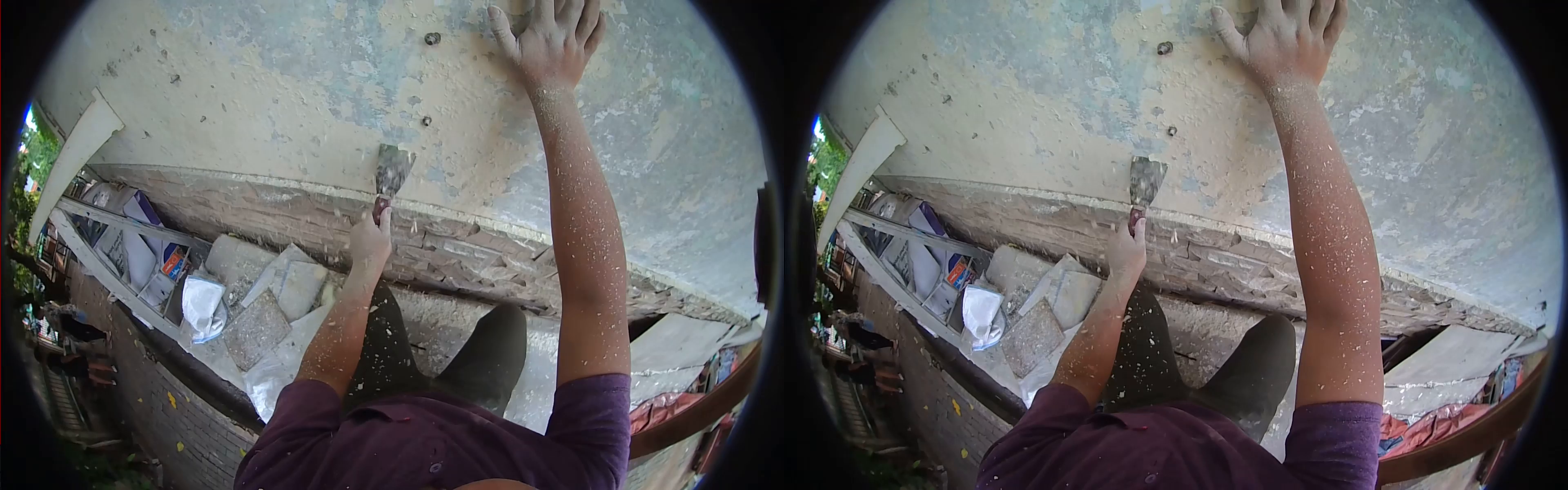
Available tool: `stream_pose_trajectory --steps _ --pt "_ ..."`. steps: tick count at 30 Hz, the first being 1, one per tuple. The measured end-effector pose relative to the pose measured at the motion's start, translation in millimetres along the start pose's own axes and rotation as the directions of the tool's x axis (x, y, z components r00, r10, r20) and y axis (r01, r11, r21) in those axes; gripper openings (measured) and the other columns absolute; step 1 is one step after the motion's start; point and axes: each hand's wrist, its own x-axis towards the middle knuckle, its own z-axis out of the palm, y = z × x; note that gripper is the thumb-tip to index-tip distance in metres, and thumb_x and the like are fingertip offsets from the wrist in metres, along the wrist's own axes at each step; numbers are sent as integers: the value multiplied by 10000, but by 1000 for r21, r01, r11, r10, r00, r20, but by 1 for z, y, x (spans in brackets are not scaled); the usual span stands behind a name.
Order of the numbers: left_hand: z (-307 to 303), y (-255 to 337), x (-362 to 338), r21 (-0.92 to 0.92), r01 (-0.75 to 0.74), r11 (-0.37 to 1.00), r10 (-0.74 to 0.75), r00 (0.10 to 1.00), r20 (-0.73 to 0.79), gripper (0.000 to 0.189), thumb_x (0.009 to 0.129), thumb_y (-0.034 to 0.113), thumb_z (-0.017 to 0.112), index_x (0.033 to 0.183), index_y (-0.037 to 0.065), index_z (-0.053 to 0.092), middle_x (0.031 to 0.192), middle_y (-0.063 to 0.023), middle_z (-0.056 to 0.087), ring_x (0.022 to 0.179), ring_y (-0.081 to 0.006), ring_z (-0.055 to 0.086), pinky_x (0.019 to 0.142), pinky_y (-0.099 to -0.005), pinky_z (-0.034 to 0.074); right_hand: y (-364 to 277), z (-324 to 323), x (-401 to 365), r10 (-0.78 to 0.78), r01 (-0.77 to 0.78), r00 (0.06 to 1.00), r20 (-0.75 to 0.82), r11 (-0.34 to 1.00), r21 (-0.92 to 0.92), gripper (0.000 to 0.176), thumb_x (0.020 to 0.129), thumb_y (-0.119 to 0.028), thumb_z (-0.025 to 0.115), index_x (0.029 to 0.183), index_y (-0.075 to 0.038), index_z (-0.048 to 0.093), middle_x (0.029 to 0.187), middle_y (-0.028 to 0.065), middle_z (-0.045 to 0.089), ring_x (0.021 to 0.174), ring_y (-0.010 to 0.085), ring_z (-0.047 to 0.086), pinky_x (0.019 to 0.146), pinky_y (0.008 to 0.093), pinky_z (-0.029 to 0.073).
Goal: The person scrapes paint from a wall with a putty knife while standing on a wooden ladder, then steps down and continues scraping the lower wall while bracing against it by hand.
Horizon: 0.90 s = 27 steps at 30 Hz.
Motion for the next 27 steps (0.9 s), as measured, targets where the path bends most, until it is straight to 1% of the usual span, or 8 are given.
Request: stream_pose_trajectory --steps 5,10,16,18,22,23,24,27 --pt "-45 79 55 -307 -45 951 26 997 -66 464 926 404 488 841 -31 627 775 -249 633 748 -412 625 642 -467 455 -2 1 2 4 -4 1000 -7 1000 6 693 774 -498 576 1335 -112 448 1466 190 295 1369 398 228 1109 532 139" --pt "15 6 13 -181 87 980 -71 993 94 435 916 388 502 1008 -19 625 895 -244 644 871 -423 611 741 -486 461 0 0 2 -27 27 999 -30 1000 -2 679 783 -474 582 1341 -111 443 1459 192 304 1358 402 242 1110 521 150" --pt "-10 20 16 -324 94 941 -137 984 -114 360 951 298 459 989 -16 632 807 -234 641 767 -429 609 663 -450 462 1 7 3 -57 55 995 -88 998 -27 664 798 -475 576 1333 -101 454 1451 189 321 1350 402 254 1104 519 164" --pt "-31 19 62 -570 390 723 -402 909 111 410 967 316 415 980 -37 624 811 -255 632 784 -445 602 657 -454 458 2 7 -1 -65 63 994 -88 998 -30 663 800 -474 575 1335 -101 452 1453 187 318 1349 402 257 1104 518 166" --pt "-11 -9 13 -300 202 932 -213 977 -4 502 964 406 390 974 -37 627 835 -284 620 844 -471 587 714 -501 444 -3 5 4 -34 32 999 -40 999 -41 672 786 -478 576 1334 -110 450 1459 186 307 1352 404 252 1103 529 158" --pt "25 -29 -15 -312 -43 949 -3 990 -143 474 955 409 412 1003 -11 627 873 -285 620 868 -470 585 747 -505 447 -2 4 1 -19 18 1000 -24 999 -51 675 779 -478 577 1333 -114 450 1461 186 303 1355 405 248 1103 534 154" --pt "25 -30 -23 -146 146 978 -135 987 85 456 965 381 414 1010 -20 627 867 -296 615 876 -468 582 736 -479 454 0 3 2 -4 4 1000 -13 1000 10 685 771 -486 576 1332 -114 451 1461 191 302 1360 404 240 1103 541 147" --pt "21 -25 -12 -254 138 957 -132 990 42 433 966 356 422 1000 -23 630 831 -279 618 860 -441 611 714 -456 467 0 -2 2 11 -12 1000 23 999 41 687 768 -490 579 1328 -113 457 1460 197 305 1361 407 242 1103 540 149"
